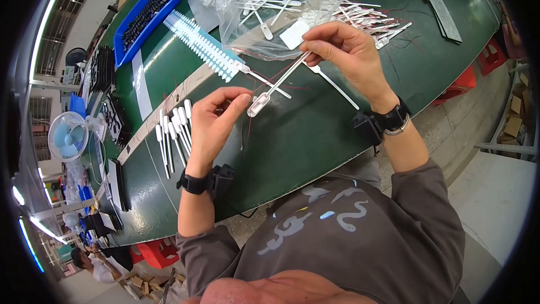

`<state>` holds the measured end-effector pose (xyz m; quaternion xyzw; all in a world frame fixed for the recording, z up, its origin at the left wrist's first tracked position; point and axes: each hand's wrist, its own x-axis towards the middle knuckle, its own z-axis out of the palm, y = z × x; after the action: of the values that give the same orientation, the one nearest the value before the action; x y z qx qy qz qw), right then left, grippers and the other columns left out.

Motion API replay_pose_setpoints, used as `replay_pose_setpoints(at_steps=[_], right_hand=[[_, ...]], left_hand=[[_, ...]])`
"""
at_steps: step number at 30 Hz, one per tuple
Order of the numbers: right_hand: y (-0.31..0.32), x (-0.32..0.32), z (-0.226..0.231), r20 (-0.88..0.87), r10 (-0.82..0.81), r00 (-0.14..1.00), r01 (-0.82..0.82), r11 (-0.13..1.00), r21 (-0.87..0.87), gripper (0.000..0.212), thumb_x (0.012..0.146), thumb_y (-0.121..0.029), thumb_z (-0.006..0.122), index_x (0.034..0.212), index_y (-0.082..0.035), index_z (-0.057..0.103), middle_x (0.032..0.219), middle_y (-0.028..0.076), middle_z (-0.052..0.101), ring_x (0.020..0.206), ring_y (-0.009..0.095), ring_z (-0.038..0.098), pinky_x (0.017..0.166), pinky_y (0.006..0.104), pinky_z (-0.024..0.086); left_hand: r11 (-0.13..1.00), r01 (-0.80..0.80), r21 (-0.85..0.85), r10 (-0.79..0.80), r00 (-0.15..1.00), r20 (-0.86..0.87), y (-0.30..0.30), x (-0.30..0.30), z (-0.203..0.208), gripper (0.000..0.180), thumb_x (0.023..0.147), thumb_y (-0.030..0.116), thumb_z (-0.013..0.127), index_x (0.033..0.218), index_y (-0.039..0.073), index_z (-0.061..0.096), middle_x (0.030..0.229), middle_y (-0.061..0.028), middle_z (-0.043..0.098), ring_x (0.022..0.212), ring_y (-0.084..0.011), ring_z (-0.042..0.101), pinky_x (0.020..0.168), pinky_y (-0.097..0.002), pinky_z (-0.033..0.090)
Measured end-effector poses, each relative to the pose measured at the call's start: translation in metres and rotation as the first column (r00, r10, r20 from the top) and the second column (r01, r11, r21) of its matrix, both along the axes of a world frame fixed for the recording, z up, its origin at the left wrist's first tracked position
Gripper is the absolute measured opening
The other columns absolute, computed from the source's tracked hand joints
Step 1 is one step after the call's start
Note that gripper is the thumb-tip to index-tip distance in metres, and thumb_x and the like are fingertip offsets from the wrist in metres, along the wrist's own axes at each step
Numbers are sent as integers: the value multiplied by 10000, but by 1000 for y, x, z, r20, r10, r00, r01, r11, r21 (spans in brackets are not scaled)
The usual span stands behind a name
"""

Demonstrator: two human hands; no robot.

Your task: Assembling small white hardware components on an industrial assembly line.

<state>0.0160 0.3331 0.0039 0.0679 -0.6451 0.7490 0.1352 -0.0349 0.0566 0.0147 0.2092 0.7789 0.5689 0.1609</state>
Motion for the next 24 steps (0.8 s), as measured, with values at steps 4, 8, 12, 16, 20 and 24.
replay_pose_setpoints(at_steps=[4, 8, 12, 16, 20, 24], right_hand=[[0, -1, -2, -48, -49, 998, 51, 998, 30, 131, 956, -9, 605, 1079, 26, 634, 974, 115, 709, 821, 148, 691, 757, 268, 577], [-1, -2, -3, -55, -68, 996, 69, 997, 23, 130, 956, -11, 609, 1078, 24, 634, 977, 114, 710, 826, 144, 691, 760, 267, 577], [-1, -2, -3, -59, -81, 995, 82, 997, 14, 131, 954, -11, 613, 1078, 24, 634, 980, 114, 710, 823, 144, 691, 762, 268, 577], [-2, -3, -3, -50, -92, 994, 93, 995, 25, 132, 952, -9, 615, 1079, 26, 634, 978, 116, 711, 821, 146, 692, 766, 267, 578], [-1, -3, -4, -63, -85, 994, 87, 996, 23, 133, 953, -9, 615, 1079, 28, 633, 976, 120, 711, 825, 150, 695, 768, 268, 579], [-2, -3, -3, -66, -92, 994, 94, 995, 32, 134, 952, -8, 615, 1079, 30, 632, 977, 124, 712, 828, 154, 698, 769, 269, 581]], left_hand=[[989, -82, -121, 79, 996, -35, -1, 9, 5, 148, 913, 118, 700, 996, 0, 734, 813, 31, 638, 679, -21, 498, 607, -181, 374], [983, -109, -145, 91, 988, -123, 0, 10, 7, 129, 904, 114, 707, 983, 19, 744, 808, 31, 624, 661, -21, 461, 592, -186, 345], [983, -112, -144, 90, 985, -149, 3, 12, 9, 128, 900, 100, 705, 990, 19, 748, 821, 11, 628, 687, -38, 475, 602, -199, 354], [989, -112, -98, 99, 987, -125, 3, 11, 2, 145, 901, 94, 702, 1013, 16, 750, 848, -9, 650, 739, -63, 511, 638, -207, 384], [990, -138, -40, 129, 976, -178, 4, 11, -4, 154, 882, 140, 718, 1007, 68, 770, 869, -24, 692, 590, -65, 440, 507, -249, 326], [991, -135, -18, 131, 980, -148, 5, 12, -6, 170, 891, 148, 714, 1028, 61, 764, 866, -21, 692, 602, -58, 454, 508, -243, 326]])
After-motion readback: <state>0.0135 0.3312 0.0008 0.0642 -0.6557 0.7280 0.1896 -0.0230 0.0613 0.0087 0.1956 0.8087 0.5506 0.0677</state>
